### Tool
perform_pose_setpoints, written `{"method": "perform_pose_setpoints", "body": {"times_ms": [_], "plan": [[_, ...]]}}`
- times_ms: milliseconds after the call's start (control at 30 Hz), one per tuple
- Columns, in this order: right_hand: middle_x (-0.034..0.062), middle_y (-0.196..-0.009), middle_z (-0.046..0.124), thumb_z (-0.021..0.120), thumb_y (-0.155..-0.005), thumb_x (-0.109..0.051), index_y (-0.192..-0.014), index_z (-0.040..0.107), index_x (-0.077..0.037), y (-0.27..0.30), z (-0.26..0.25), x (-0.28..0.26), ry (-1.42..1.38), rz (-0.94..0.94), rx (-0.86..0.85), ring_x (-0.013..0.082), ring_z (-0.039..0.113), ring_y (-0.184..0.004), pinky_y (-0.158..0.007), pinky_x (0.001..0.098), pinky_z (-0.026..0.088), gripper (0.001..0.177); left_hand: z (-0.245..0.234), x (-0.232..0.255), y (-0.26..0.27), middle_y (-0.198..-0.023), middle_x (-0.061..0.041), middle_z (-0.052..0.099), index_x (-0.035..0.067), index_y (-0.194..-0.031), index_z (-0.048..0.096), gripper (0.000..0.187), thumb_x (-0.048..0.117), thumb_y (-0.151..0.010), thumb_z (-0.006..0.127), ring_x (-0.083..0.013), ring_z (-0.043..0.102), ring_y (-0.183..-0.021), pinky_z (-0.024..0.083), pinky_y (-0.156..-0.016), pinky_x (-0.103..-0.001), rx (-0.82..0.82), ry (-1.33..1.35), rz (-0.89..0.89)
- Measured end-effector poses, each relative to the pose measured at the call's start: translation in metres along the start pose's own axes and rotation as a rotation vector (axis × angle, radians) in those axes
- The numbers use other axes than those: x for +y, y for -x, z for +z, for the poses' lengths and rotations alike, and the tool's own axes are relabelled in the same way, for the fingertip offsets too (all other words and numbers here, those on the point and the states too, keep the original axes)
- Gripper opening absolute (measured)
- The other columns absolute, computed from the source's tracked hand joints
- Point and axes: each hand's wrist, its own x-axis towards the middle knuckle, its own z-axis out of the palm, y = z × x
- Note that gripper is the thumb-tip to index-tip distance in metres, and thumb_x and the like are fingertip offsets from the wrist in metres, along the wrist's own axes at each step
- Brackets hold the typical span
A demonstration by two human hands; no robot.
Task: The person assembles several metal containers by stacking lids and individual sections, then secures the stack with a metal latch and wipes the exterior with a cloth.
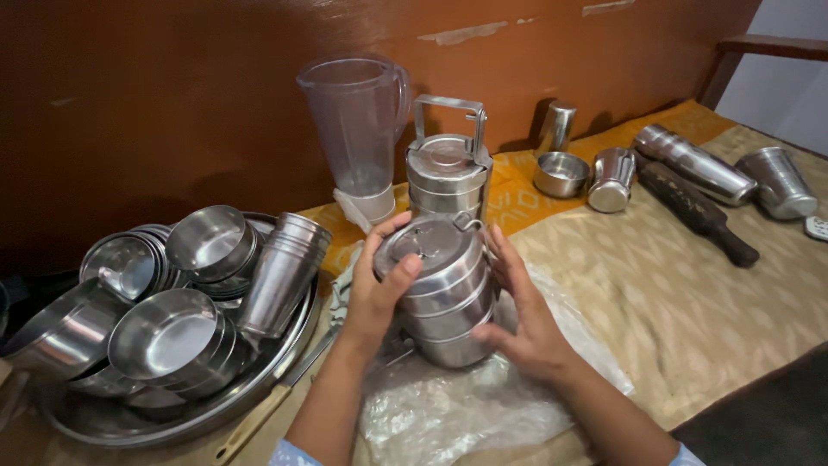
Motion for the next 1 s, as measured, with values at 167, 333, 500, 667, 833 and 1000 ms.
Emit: {"method": "perform_pose_setpoints", "body": {"times_ms": [167, 333, 500, 667, 833, 1000], "plan": [[0.0241, -0.165, 0.033, 0.096, -0.063, -0.034, -0.164, 0.010, -0.002, -0.002, 0.010, 0.003, 0.114, -0.060, 0.015, 0.0342, 0.036, -0.154, -0.125, 0.0442, 0.029, 0.136, -0.002, -0.007, -0.003, -0.145, -0.015, 0.053, 0.005, -0.155, 0.037, 0.095, 0.057, -0.085, 0.074, -0.0224, 0.053, -0.134, 0.041, -0.112, -0.035, -0.024, -0.203, 0.126], [0.0226, -0.163, 0.035, 0.095, -0.062, -0.026, -0.164, 0.012, -0.003, -0.001, 0.010, -0.001, 0.094, -0.004, 0.039, 0.0337, 0.039, -0.151, -0.123, 0.0439, 0.032, 0.134, -0.024, 0.016, 0.006, -0.127, -0.009, 0.067, 0.007, -0.141, 0.054, 0.070, 0.060, -0.096, 0.053, -0.0152, 0.062, -0.118, 0.045, -0.101, -0.029, 0.085, -0.472, -0.010], [0.0209, -0.163, 0.034, 0.095, -0.061, -0.026, -0.163, 0.012, -0.004, 0.001, 0.007, -0.001, 0.073, 0.023, 0.048, 0.0330, 0.040, -0.149, -0.122, 0.0446, 0.034, 0.133, -0.043, 0.042, 0.042, -0.082, -0.014, 0.080, 0.006, -0.100, 0.080, 0.046, 0.050, -0.087, 0.070, -0.0231, 0.072, -0.075, 0.055, -0.072, -0.037, 0.228, -0.980, -0.390], [0.0206, -0.162, 0.034, 0.095, -0.060, -0.025, -0.163, 0.013, -0.005, 0.001, 0.006, 0.000, 0.122, 0.013, 0.062, 0.0329, 0.039, -0.149, -0.121, 0.0452, 0.033, 0.133, -0.052, 0.044, 0.076, -0.084, -0.008, 0.079, 0.008, -0.095, 0.077, 0.049, 0.036, -0.058, 0.091, -0.0203, 0.076, -0.077, 0.059, -0.072, -0.034, -0.142, -1.176, -0.473], [0.0181, -0.159, 0.040, 0.094, -0.061, -0.027, -0.164, 0.012, -0.007, 0.001, 0.006, -0.001, 0.033, 0.080, 0.056, 0.0301, 0.046, -0.145, -0.119, 0.0430, 0.038, 0.132, -0.060, 0.047, 0.072, -0.090, -0.012, 0.075, 0.008, -0.096, 0.077, 0.041, 0.029, -0.063, 0.089, -0.0255, 0.073, -0.085, 0.057, -0.077, -0.036, -0.177, -1.335, -0.431], [0.0204, -0.162, 0.036, 0.095, -0.064, -0.022, -0.164, 0.012, -0.006, 0.001, 0.007, -0.003, 0.030, -0.019, 0.077, 0.0322, 0.042, -0.148, -0.121, 0.0450, 0.035, 0.131, -0.053, 0.079, 0.050, -0.098, -0.014, 0.075, 0.005, -0.097, 0.076, 0.040, 0.024, -0.064, 0.090, -0.0226, 0.075, -0.089, 0.059, -0.080, -0.035, -0.102, -1.283, -0.133]]}}
